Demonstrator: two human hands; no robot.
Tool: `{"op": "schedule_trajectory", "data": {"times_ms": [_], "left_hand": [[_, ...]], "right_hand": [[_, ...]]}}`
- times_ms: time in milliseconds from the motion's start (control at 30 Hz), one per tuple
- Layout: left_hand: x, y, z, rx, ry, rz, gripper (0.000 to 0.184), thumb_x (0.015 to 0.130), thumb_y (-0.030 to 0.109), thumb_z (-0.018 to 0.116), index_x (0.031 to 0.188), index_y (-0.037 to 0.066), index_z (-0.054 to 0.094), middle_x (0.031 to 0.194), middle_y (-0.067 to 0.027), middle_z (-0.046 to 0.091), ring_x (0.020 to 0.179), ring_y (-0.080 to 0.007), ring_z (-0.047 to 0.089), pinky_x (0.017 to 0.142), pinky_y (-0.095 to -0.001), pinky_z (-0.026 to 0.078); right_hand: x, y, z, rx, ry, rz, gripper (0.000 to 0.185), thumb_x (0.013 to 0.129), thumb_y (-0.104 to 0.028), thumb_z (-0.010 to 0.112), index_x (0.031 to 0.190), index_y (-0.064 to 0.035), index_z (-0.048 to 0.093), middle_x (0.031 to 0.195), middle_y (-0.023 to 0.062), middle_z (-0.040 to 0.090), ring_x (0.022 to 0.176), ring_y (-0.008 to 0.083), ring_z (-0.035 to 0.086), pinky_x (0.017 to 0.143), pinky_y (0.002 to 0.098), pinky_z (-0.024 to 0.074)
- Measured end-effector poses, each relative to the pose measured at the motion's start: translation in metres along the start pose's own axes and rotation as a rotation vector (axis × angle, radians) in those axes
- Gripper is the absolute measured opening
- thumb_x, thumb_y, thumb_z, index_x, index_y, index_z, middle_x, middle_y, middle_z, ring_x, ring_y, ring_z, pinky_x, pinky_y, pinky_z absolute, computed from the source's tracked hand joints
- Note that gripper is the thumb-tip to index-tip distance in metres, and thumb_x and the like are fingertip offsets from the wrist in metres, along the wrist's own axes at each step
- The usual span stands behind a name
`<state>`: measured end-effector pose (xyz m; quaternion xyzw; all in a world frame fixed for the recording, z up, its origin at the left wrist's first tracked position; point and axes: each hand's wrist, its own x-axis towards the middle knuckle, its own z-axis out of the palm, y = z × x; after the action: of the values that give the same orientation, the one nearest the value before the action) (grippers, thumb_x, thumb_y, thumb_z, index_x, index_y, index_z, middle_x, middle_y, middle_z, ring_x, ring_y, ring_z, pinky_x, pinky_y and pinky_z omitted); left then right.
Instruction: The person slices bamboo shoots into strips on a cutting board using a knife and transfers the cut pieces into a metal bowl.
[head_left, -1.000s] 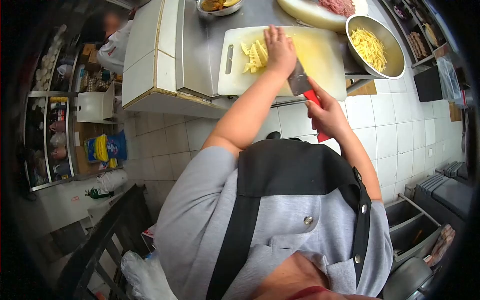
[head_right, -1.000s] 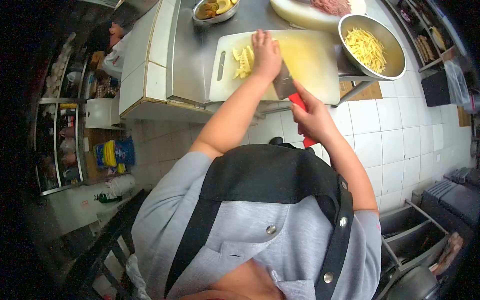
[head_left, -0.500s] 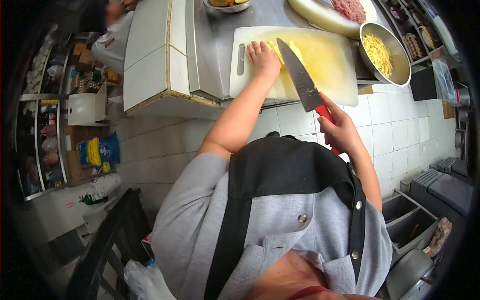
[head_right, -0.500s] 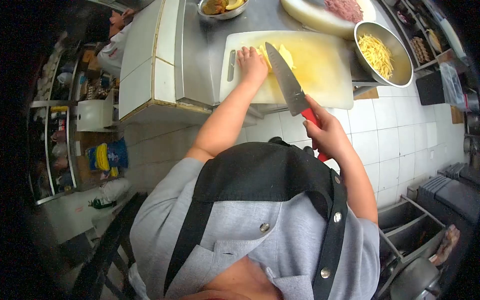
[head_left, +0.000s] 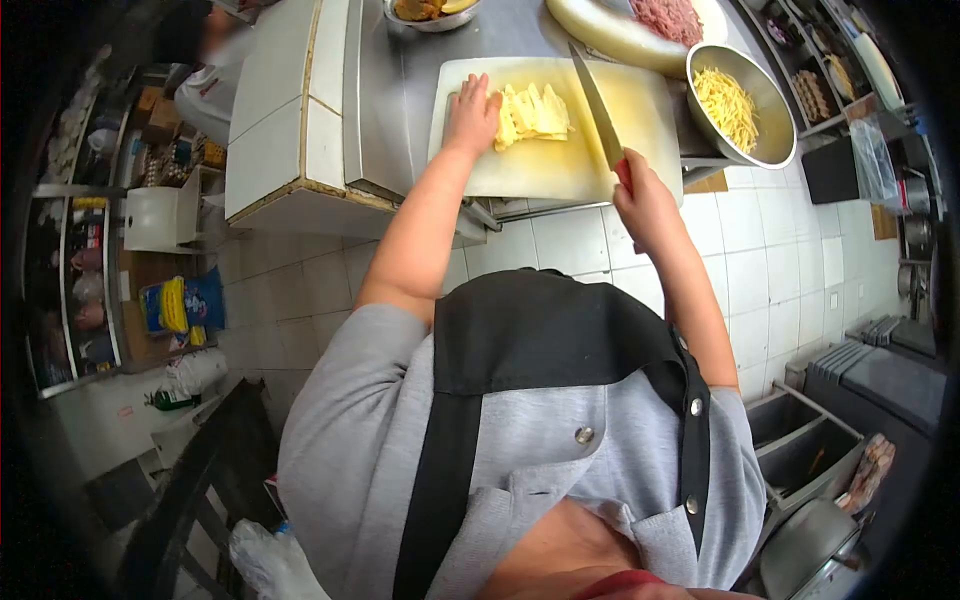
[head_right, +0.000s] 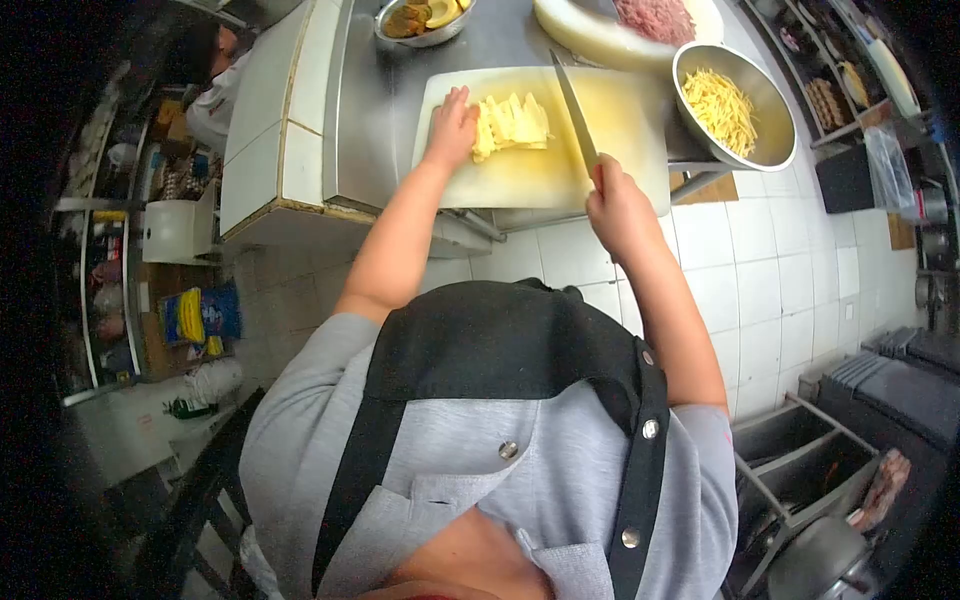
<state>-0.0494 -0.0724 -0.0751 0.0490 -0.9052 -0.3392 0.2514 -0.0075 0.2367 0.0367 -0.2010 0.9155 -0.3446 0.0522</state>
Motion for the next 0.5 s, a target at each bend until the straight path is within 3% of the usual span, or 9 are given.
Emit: {"op": "schedule_trajectory", "data": {"times_ms": [67,100,167,333,433,500], "left_hand": [[-0.004,0.013,0.004,0.327,0.001,0.076,0.042,0.094,0.019,0.048,0.132,0.001,0.045,0.136,-0.0255,0.044,0.126,-0.0376,0.044,0.104,-0.0401,0.037],[-0.003,0.019,0.002,0.335,0.008,0.08,0.042,0.094,0.019,0.048,0.132,0.001,0.045,0.136,-0.0255,0.044,0.126,-0.0376,0.044,0.104,-0.0401,0.037],[-0.001,0.027,-0.002,-0.02,-0.064,-0.007,0.047,0.095,0.021,0.048,0.136,0.0,0.041,0.142,-0.0222,0.039,0.132,-0.0353,0.037,0.108,-0.0383,0.033],[-0.007,0.031,-0.004,-0.127,0.062,-0.044,0.048,0.096,0.024,0.047,0.138,0.001,0.039,0.147,-0.0215,0.031,0.137,-0.0363,0.028,0.11,-0.0382,0.028],[-0.012,0.035,0.0,-0.026,-0.026,-0.064,0.048,0.095,0.025,0.047,0.136,0.002,0.041,0.146,-0.0261,0.03,0.138,-0.0405,0.024,0.112,-0.046,0.022],[-0.014,0.057,-0.012,0.317,-0.101,-0.015,0.05,0.095,0.027,0.048,0.138,0.004,0.04,0.148,-0.0241,0.027,0.141,-0.0379,0.018,0.114,-0.0502,0.014]], "right_hand": [[0.02,-0.003,0.008,-0.073,-0.016,-0.04,0.037,0.085,-0.011,0.05,0.121,-0.0017,0.046,0.096,0.0279,0.061,0.087,0.0437,0.061,0.079,0.0487,0.0489],[0.029,-0.003,0.012,-0.067,-0.011,-0.049,0.037,0.085,-0.011,0.05,0.121,-0.0017,0.046,0.096,0.0279,0.061,0.087,0.0437,0.061,0.079,0.0487,0.0489],[0.041,-0.003,0.018,-0.179,-0.075,-0.027,0.037,0.086,-0.012,0.05,0.121,-0.0022,0.046,0.092,0.0284,0.061,0.082,0.044,0.061,0.075,0.0496,0.0499],[0.037,-0.009,0.023,-0.161,-0.093,0.007,0.037,0.087,-0.013,0.051,0.121,-0.0024,0.045,0.091,0.0282,0.061,0.078,0.0437,0.062,0.071,0.0501,0.0507],[0.031,-0.017,0.028,-0.188,-0.051,-0.03,0.039,0.087,-0.013,0.051,0.123,-0.002,0.043,0.092,0.0277,0.061,0.078,0.0434,0.062,0.071,0.0498,0.051],[0.03,-0.023,0.037,-0.24,0.017,-0.103,0.042,0.087,-0.014,0.051,0.126,-0.0014,0.042,0.088,0.0268,0.062,0.077,0.0427,0.062,0.069,0.049,0.051]]}}
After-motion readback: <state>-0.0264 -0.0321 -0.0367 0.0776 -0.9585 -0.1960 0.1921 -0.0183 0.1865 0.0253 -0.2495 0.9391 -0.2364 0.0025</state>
